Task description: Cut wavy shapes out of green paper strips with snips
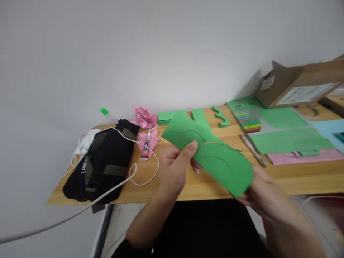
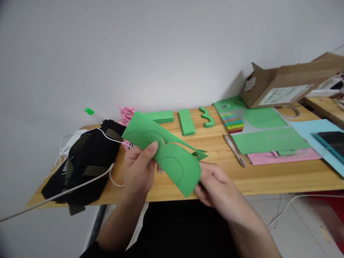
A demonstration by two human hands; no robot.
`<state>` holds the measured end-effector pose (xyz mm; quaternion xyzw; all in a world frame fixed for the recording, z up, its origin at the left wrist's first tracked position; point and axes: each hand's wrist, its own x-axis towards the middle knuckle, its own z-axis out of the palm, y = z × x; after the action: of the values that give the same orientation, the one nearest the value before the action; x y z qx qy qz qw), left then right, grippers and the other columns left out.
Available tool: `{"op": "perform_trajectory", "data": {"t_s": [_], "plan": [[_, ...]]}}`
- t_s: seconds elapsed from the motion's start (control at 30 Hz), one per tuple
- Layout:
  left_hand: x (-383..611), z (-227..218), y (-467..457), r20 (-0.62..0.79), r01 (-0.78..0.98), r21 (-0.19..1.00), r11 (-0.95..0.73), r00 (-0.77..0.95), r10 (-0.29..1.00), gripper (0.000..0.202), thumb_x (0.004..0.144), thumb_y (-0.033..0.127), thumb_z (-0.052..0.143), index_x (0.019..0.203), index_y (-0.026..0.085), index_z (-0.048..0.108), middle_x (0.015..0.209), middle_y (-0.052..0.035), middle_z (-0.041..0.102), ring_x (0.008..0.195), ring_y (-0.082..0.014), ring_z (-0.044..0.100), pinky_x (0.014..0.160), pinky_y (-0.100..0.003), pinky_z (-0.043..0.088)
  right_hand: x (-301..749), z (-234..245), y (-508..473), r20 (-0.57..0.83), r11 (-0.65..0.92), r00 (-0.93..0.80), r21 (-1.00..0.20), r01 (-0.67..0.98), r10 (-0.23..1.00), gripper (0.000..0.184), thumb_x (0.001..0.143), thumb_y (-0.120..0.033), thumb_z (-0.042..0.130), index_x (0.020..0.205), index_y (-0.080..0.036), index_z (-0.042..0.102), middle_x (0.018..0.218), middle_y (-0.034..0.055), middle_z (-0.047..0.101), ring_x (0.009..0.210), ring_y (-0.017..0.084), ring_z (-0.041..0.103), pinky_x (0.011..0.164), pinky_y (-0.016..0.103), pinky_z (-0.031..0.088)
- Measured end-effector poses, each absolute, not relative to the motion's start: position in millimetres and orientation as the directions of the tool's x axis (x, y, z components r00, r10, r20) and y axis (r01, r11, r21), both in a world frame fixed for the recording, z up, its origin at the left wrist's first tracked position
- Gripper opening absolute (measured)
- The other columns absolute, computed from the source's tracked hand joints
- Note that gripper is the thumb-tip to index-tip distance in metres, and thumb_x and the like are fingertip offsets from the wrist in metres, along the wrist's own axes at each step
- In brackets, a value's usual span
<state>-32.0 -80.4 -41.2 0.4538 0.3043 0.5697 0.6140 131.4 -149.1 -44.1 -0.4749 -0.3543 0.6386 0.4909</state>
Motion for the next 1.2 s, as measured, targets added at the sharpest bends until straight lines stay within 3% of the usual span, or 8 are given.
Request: {"op": "perform_trajectory", "data": {"t_s": [0.1, 0.17, 0.23, 0.37, 0.53, 0.7, 0.93, 1.2], "plan": [[-43, -41, -67, 0.096, -0.427, 0.904, -0.012, 0.177, 0.98, 0.038, 0.076, 0.034, 0.079, 0.047, 0.016, 0.064, 0.04, 0.0016, 0.058, 0.034, -0.006, 0.051, 0.035, -0.015, 0.039, 153, -47, -151, -0.327, -0.365, -0.162, -0.847, -0.386, 0.931, 0.052, 0.08, -0.069, 0.066, 0.063, -0.02, 0.06, 0.045, -0.0102, 0.025, 0.038, 0.004, 0.008, 0.035, 0.02, 0.005], [-48, -40, -63, 0.051, -0.367, 0.928, 0.061, 0.288, 0.956, 0.037, 0.075, 0.034, 0.08, 0.046, 0.016, 0.065, 0.04, 0.001, 0.059, 0.033, -0.0057, 0.05, 0.034, -0.015, 0.038, 163, -42, -145, -0.202, -0.236, -0.123, -0.859, -0.455, 0.972, 0.054, 0.082, -0.072, 0.06, 0.064, -0.021, 0.063, 0.044, -0.0103, 0.023, 0.036, 0.004, 0.006, 0.032, 0.021, 0.004], [-49, -37, -64, -0.007, -0.263, 0.955, 0.137, 0.441, 0.898, 0.038, 0.075, 0.036, 0.079, 0.046, 0.015, 0.065, 0.04, 0.0, 0.059, 0.033, -0.0059, 0.05, 0.034, -0.015, 0.039, 163, -34, -135, -0.06, -0.054, 0.002, -0.919, -0.39, 0.998, 0.057, 0.079, -0.077, 0.06, 0.072, -0.021, 0.07, 0.044, -0.0094, 0.027, 0.037, 0.005, 0.011, 0.034, 0.022, 0.007], [-44, -31, -73, -0.119, -0.06, 0.975, 0.213, 0.669, 0.734, 0.042, 0.075, 0.043, 0.077, 0.047, 0.015, 0.065, 0.04, -0.0016, 0.058, 0.034, -0.007, 0.051, 0.035, -0.016, 0.04, 145, -19, -119, 0.128, 0.136, 0.142, -0.989, -0.05, 0.982, 0.025, 0.078, -0.043, 0.08, 0.075, -0.02, 0.071, 0.051, -0.0082, 0.034, 0.043, 0.006, 0.023, 0.039, 0.023, 0.014], [-42, -30, -77, -0.116, -0.016, 0.982, 0.186, 0.729, 0.675, 0.04, 0.08, 0.041, 0.072, 0.051, 0.015, 0.065, 0.042, -0.0021, 0.059, 0.035, -0.0068, 0.05, 0.037, -0.016, 0.039, 134, -15, -115, 0.266, 0.265, -0.001, -0.96, 0.089, 0.964, 0.036, 0.084, -0.016, 0.069, 0.055, -0.019, 0.048, 0.056, -0.0073, 0.032, 0.05, 0.007, 0.025, 0.044, 0.022, 0.019], [-41, -31, -81, -0.059, 0.009, 0.997, 0.075, 0.713, 0.699, 0.036, 0.085, 0.033, 0.064, 0.054, 0.016, 0.063, 0.045, -0.0001, 0.057, 0.039, -0.0065, 0.049, 0.04, -0.017, 0.038, 140, -29, -117, 0.223, 0.222, 0.035, -0.975, 0.018, 0.974, 0.041, 0.083, -0.02, 0.072, 0.056, -0.02, 0.042, 0.057, -0.0074, 0.028, 0.051, 0.007, 0.022, 0.043, 0.023, 0.017], [-35, -26, -86, 0.199, 0.093, 0.934, -0.344, 0.666, 0.719, 0.04, 0.086, 0.029, 0.06, 0.049, 0.017, 0.05, 0.051, 0.0009, 0.053, 0.053, -0.0101, 0.05, 0.052, -0.023, 0.038, 143, -39, -123, 0.146, 0.154, 0.076, -0.982, -0.106, 0.986, 0.04, 0.078, -0.024, 0.08, 0.057, -0.02, 0.046, 0.054, -0.008, 0.032, 0.047, 0.007, 0.026, 0.041, 0.021, 0.02], [-29, -33, -87, 0.187, 0.063, 0.963, -0.262, 0.543, 0.819, 0.047, 0.092, 0.04, 0.056, 0.052, 0.017, 0.046, 0.054, 0.0016, 0.047, 0.052, -0.0095, 0.043, 0.05, -0.024, 0.034, 138, -36, -126, 0.128, 0.142, 0.144, -0.985, -0.096, 0.981, 0.044, 0.079, -0.03, 0.081, 0.055, -0.019, 0.045, 0.053, -0.0083, 0.032, 0.046, 0.006, 0.025, 0.04, 0.021, 0.018]]}}
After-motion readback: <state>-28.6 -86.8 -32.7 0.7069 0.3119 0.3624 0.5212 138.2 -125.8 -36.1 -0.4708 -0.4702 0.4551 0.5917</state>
